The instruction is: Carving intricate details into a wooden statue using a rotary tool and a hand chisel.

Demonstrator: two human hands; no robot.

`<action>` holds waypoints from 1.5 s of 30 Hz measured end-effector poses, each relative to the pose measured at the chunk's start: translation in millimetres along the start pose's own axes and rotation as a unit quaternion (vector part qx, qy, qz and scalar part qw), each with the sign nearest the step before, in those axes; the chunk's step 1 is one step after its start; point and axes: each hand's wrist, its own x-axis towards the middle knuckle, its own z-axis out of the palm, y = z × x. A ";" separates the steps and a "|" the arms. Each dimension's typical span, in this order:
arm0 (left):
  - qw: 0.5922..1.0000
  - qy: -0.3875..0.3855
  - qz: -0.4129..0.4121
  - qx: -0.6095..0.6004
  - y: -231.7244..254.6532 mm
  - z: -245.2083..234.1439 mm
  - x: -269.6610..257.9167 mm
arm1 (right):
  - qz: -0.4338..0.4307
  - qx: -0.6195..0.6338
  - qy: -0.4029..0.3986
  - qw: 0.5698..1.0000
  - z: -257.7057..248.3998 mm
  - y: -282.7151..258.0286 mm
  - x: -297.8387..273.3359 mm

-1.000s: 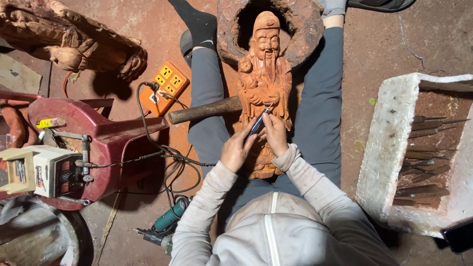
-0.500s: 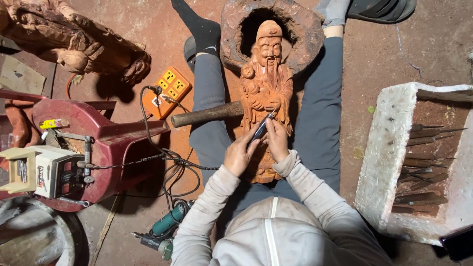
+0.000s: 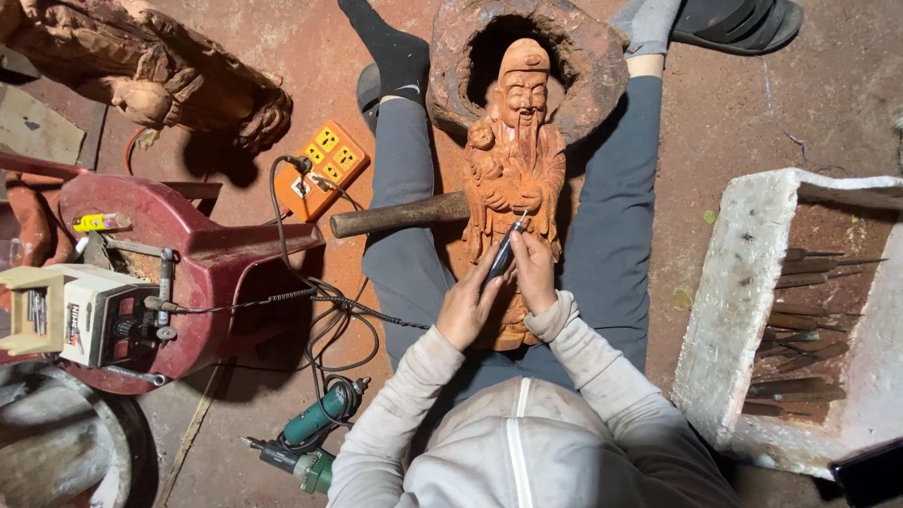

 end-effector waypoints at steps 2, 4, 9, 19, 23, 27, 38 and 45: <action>0.999 0.011 0.013 -0.029 2.7 1.8 -6.5 | -0.006 -0.017 -0.020 1.000 0.4 -2.1 0.1; 0.998 0.025 0.027 -0.058 2.3 5.9 -10.7 | -0.013 -0.035 -0.041 0.998 2.2 -9.8 0.6; 0.992 0.042 0.021 -0.117 -3.8 12.6 -16.9 | -0.016 -0.172 -0.113 0.979 7.3 -37.0 -3.8; 0.986 0.050 0.025 -0.157 -16.1 26.2 -10.2 | -0.018 -0.152 -0.100 0.983 8.6 -39.0 -1.5; 0.990 0.039 0.020 -0.131 4.3 9.7 -8.3 | -0.002 -0.135 -0.098 0.986 9.4 -41.4 -1.9; 0.992 0.047 0.029 -0.112 5.8 10.9 -7.4 | -0.003 -0.122 -0.087 0.989 8.7 -39.1 1.3; 0.989 0.000 0.045 -0.140 0.0 29.8 -15.1 | -0.090 -0.231 -0.070 0.966 4.6 -61.8 -10.6; 0.923 -0.064 0.001 -0.380 -37.6 83.6 -19.8 | -0.214 -0.430 -0.055 0.875 0.3 -89.2 -15.4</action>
